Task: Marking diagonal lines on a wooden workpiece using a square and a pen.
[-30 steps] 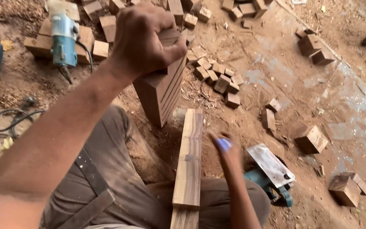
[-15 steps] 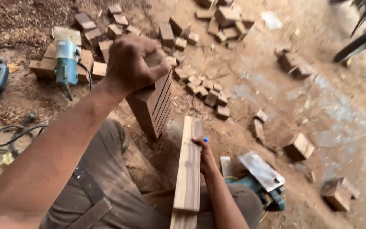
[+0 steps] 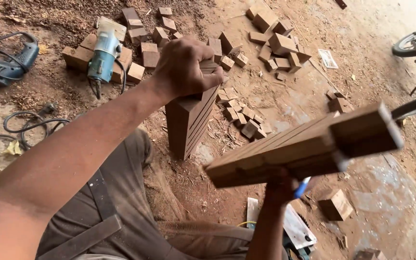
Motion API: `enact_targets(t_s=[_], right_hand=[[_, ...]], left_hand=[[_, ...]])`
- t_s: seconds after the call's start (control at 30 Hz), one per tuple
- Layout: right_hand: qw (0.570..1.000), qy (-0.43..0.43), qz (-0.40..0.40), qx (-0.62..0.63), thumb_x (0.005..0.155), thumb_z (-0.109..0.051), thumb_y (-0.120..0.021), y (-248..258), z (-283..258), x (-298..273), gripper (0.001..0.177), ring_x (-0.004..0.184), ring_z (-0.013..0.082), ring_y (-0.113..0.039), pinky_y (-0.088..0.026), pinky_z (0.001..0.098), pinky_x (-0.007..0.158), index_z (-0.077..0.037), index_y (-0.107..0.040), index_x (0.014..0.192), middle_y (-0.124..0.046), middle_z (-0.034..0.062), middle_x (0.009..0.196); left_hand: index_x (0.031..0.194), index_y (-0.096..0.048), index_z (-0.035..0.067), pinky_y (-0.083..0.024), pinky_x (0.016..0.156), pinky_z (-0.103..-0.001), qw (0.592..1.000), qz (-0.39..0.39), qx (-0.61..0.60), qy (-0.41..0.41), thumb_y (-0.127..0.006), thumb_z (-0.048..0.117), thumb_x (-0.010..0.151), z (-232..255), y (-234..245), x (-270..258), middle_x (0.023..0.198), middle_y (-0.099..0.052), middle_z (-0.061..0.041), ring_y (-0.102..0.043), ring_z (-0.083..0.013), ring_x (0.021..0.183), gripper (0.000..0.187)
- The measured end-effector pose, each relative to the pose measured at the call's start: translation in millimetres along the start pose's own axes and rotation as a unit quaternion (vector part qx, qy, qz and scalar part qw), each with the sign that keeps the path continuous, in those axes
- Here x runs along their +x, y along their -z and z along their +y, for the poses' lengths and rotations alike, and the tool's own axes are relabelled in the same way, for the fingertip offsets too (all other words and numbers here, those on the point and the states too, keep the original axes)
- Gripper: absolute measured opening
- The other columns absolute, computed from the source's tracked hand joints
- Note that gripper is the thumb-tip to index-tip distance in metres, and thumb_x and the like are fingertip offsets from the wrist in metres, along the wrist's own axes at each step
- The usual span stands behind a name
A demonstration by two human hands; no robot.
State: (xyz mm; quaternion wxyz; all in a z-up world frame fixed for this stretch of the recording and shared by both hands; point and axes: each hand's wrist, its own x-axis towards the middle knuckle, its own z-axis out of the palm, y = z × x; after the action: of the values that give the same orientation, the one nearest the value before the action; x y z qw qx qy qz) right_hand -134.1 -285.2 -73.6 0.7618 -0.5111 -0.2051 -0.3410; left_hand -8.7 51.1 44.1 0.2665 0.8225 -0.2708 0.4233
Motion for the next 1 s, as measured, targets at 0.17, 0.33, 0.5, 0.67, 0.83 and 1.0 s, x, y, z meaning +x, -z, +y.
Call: enact_targets(t_s=[0.17,0.33,0.5,0.67,0.83,1.0], right_hand=[[0.955,0.051,-0.02,-0.29,0.066,-0.031,-0.089,40,82,-33,0.111,0.127,0.0288,-0.05,-0.046,0.0492,0.106,0.002,-0.031,0.155,-0.049,0.0185,0.142],[0.964,-0.05,-0.062,-0.253,0.067,-0.033,-0.096,36,71,-23,0.115,0.136,0.0279,-0.056,-0.05,0.0429,0.115,0.004,-0.038,0.158,-0.053,0.0176,0.148],[0.967,-0.194,-0.088,-0.138,0.056,-0.03,-0.097,48,63,-20,0.117,0.1,0.024,-0.068,-0.06,0.0373,0.085,0.004,-0.035,0.149,-0.063,0.0119,0.118],[0.975,-0.203,-0.055,-0.073,0.059,-0.035,-0.098,63,108,-43,0.131,0.115,0.0297,-0.063,-0.058,0.0446,0.096,-0.007,-0.024,0.163,-0.058,0.0159,0.13],[0.953,-0.051,-0.119,-0.273,0.053,-0.029,-0.094,29,84,-25,0.128,0.138,0.0285,-0.052,-0.044,0.0431,0.118,-0.002,-0.036,0.164,-0.053,0.0157,0.144],[0.974,-0.134,-0.112,-0.143,0.06,-0.021,-0.095,23,81,-28,0.127,0.131,0.0283,-0.056,-0.053,0.0407,0.108,-0.007,-0.021,0.163,-0.051,0.0165,0.146]], left_hand=[[0.072,-0.071,0.009,-0.051,0.048,-0.039,1.0,-0.006,0.007,-0.002,-0.072,0.04,0.087,3,-2,1,0.061,-0.063,-0.008,-0.058,-0.0182,0.054,0.034],[0.071,-0.07,0.012,-0.048,0.046,-0.037,0.999,0.002,0.023,-0.041,-0.071,0.044,0.088,8,-20,5,0.06,-0.061,-0.004,-0.054,-0.0158,0.055,0.037],[0.062,-0.053,0.018,-0.037,0.04,-0.032,0.999,-0.018,0.038,-0.033,-0.047,0.074,0.098,29,-38,19,0.052,-0.045,0.002,-0.037,-0.0104,0.043,0.067],[0.059,-0.047,0.02,-0.03,0.037,-0.031,0.997,-0.033,0.026,-0.07,-0.023,0.078,0.101,65,-70,27,0.049,-0.038,0.002,-0.03,-0.0088,0.042,0.076],[0.055,-0.046,0.019,-0.028,0.039,-0.038,0.997,-0.045,-0.027,-0.064,-0.015,0.062,0.105,106,-93,35,0.047,-0.037,0.001,-0.029,-0.0142,0.041,0.072],[0.103,-0.066,0.004,-0.049,0.094,-0.043,0.981,-0.024,-0.193,0.01,-0.04,0.051,0.113,116,-75,39,0.1,-0.06,-0.012,-0.059,-0.0284,0.099,0.054]])
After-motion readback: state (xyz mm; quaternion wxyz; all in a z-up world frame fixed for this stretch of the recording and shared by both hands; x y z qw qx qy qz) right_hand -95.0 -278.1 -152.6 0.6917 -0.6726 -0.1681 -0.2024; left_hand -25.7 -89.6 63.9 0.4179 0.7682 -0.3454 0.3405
